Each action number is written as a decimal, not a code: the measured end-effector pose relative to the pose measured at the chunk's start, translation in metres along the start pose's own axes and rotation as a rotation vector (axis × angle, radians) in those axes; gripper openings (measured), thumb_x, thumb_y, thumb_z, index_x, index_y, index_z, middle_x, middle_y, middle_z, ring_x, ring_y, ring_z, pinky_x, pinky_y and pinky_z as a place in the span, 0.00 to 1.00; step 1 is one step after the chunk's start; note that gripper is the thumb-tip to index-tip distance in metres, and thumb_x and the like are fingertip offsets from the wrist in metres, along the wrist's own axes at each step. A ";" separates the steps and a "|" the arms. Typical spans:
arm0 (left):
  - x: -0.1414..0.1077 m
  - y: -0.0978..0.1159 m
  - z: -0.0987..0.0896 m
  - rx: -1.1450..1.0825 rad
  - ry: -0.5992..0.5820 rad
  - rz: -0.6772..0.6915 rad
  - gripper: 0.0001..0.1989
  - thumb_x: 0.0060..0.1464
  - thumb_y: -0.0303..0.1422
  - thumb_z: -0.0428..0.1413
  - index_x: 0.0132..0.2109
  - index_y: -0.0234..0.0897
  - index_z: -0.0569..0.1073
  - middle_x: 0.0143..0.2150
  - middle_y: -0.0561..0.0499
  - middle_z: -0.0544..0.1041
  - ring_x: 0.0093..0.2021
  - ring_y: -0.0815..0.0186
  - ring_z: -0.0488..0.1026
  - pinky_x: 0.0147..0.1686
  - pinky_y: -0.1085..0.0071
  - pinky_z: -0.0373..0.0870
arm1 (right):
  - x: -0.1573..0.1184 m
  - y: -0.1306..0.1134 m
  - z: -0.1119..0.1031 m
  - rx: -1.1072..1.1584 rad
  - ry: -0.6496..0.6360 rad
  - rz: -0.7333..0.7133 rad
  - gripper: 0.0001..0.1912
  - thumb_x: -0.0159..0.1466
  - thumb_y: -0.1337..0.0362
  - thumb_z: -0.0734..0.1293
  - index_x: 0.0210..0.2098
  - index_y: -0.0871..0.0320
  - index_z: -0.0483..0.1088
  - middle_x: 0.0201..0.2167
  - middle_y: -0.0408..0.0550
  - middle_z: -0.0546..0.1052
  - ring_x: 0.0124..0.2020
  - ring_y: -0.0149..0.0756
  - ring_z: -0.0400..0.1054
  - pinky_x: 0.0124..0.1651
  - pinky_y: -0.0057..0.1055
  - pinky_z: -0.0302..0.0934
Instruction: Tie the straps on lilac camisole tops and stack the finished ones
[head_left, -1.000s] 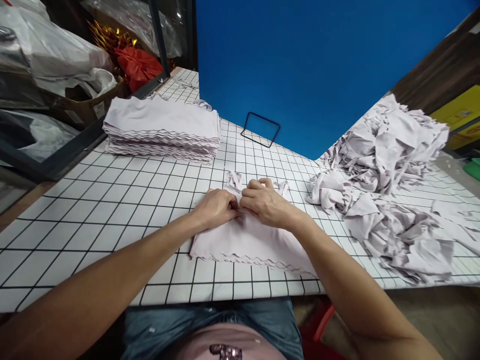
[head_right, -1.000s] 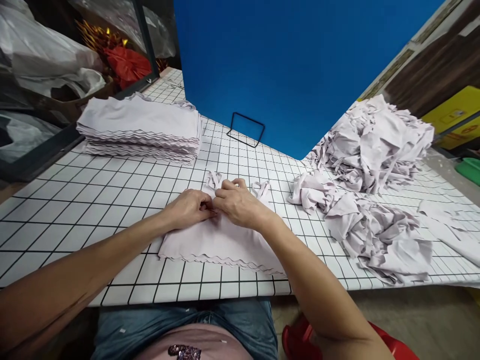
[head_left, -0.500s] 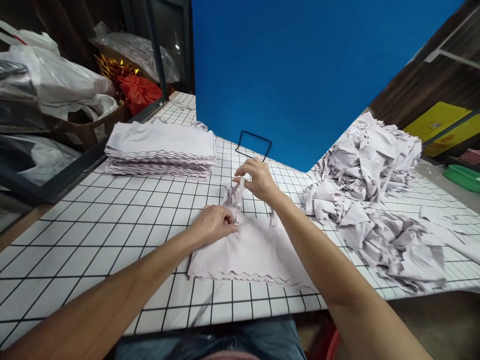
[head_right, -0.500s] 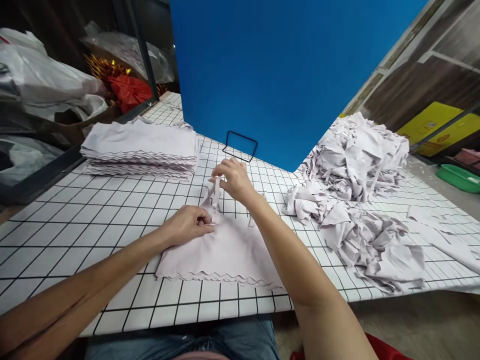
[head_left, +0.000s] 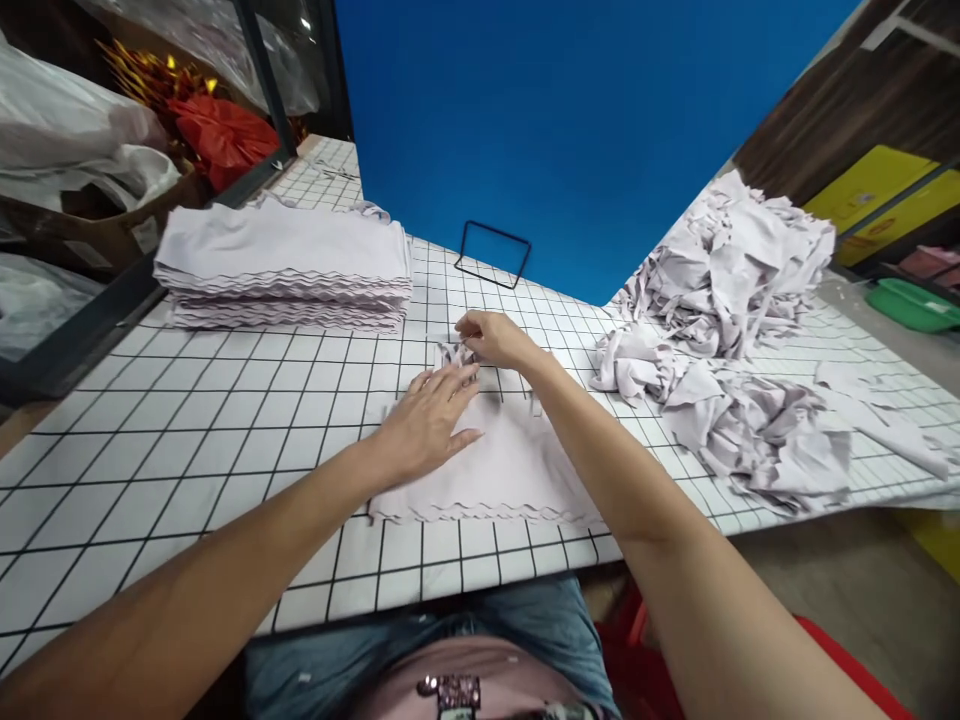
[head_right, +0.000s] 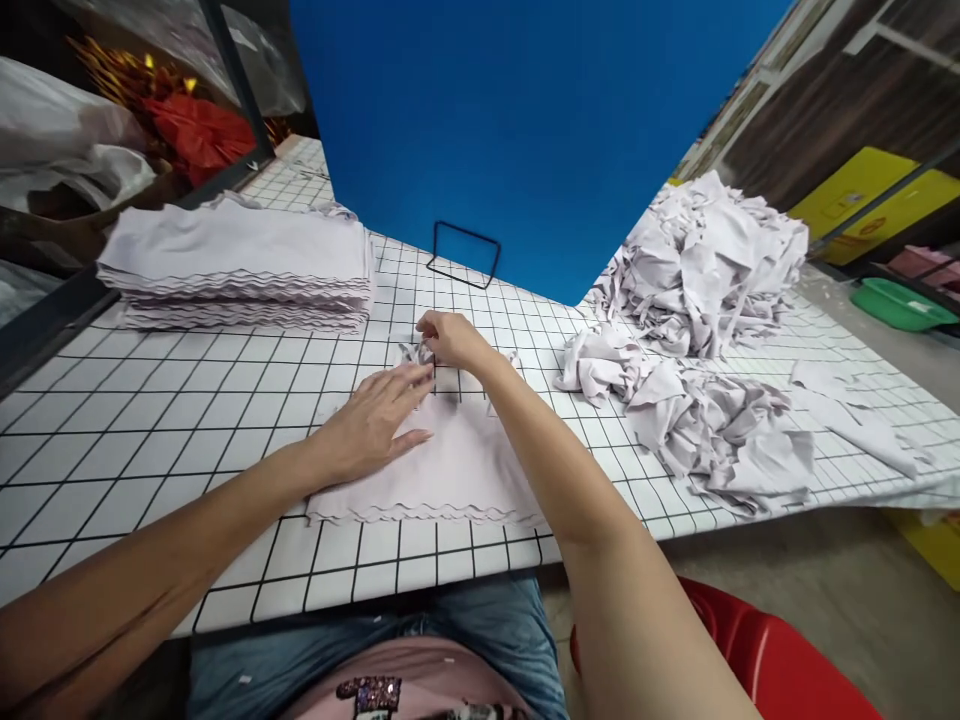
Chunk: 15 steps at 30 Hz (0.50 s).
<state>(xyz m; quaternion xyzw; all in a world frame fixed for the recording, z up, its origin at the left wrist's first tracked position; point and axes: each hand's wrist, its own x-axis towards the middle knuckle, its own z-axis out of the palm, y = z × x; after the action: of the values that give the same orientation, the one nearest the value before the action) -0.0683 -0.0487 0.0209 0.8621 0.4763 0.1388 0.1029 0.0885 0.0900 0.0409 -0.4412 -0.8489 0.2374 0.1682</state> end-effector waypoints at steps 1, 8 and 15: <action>0.000 -0.001 0.003 -0.006 -0.065 0.004 0.31 0.64 0.45 0.47 0.69 0.36 0.55 0.73 0.42 0.49 0.72 0.49 0.44 0.68 0.50 0.41 | -0.014 -0.003 -0.004 -0.081 0.049 -0.007 0.14 0.62 0.73 0.62 0.47 0.62 0.71 0.45 0.54 0.77 0.46 0.42 0.69 0.49 0.39 0.62; 0.000 -0.004 0.008 0.000 -0.192 -0.011 0.35 0.64 0.51 0.42 0.71 0.38 0.52 0.74 0.45 0.45 0.73 0.51 0.37 0.69 0.48 0.36 | -0.161 -0.005 0.004 -0.250 0.218 -0.091 0.18 0.69 0.61 0.61 0.58 0.56 0.64 0.58 0.56 0.69 0.58 0.51 0.61 0.55 0.51 0.59; 0.000 -0.013 -0.001 0.029 -0.126 0.042 0.31 0.64 0.52 0.42 0.67 0.42 0.61 0.74 0.47 0.47 0.73 0.51 0.42 0.68 0.49 0.44 | -0.212 0.007 0.017 -0.208 0.258 -0.036 0.18 0.68 0.57 0.63 0.56 0.52 0.67 0.57 0.55 0.69 0.58 0.53 0.62 0.57 0.56 0.59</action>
<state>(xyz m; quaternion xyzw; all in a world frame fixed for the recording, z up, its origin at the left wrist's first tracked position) -0.0789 -0.0416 0.0175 0.8803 0.4529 0.0795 0.1172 0.2024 -0.0866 0.0071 -0.4678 -0.8481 0.0865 0.2332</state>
